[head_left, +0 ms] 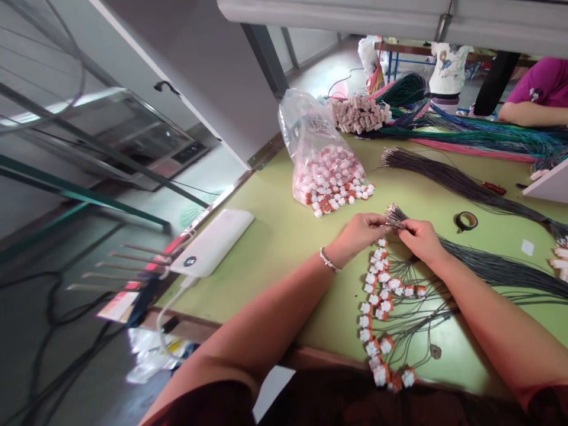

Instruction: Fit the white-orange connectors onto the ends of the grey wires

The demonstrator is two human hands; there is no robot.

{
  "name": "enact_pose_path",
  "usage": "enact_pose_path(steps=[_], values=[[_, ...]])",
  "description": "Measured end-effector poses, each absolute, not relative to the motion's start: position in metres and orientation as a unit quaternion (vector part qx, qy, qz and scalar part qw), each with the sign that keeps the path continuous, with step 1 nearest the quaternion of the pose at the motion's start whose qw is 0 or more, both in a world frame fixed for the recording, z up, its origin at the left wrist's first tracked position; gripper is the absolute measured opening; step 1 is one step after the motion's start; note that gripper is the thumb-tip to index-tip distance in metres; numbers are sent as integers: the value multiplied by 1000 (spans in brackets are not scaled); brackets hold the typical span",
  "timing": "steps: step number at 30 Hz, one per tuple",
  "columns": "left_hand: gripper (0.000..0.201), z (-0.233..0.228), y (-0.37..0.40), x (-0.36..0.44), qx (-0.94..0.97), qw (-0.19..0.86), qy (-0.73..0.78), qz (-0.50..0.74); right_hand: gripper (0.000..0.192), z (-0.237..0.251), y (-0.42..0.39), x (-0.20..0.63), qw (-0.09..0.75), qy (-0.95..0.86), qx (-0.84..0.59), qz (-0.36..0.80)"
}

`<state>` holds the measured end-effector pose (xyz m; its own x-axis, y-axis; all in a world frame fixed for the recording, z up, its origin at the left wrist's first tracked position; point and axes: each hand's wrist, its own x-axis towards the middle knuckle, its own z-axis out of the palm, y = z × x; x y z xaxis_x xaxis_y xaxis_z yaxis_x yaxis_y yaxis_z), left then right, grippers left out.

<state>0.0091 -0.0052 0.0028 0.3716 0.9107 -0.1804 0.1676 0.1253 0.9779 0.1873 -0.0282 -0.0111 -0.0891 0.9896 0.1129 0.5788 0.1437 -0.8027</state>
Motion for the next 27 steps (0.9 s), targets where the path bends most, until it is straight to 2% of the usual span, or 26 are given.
enact_pose_path(steps=[5, 11, 16, 21, 27], values=[[15, 2, -6, 15, 573, 592, 467, 320, 22, -14, -29, 184, 356, -667, -593, 277], [14, 1, -8, 14, 541, 615, 464, 338, 12, -13, -28, 183, 402, -630, -600, 286], [22, -1, -6, 6, 450, 713, 385, 374, 17, -5, -28, 183, 419, -614, -607, 281], [30, -3, -4, 1, 403, 763, 327, 386, 14, -5, -27, 184, 395, -632, -607, 277], [20, -7, -3, 2, 379, 773, 337, 381, 14, -8, -28, 184, 377, -656, -603, 253]])
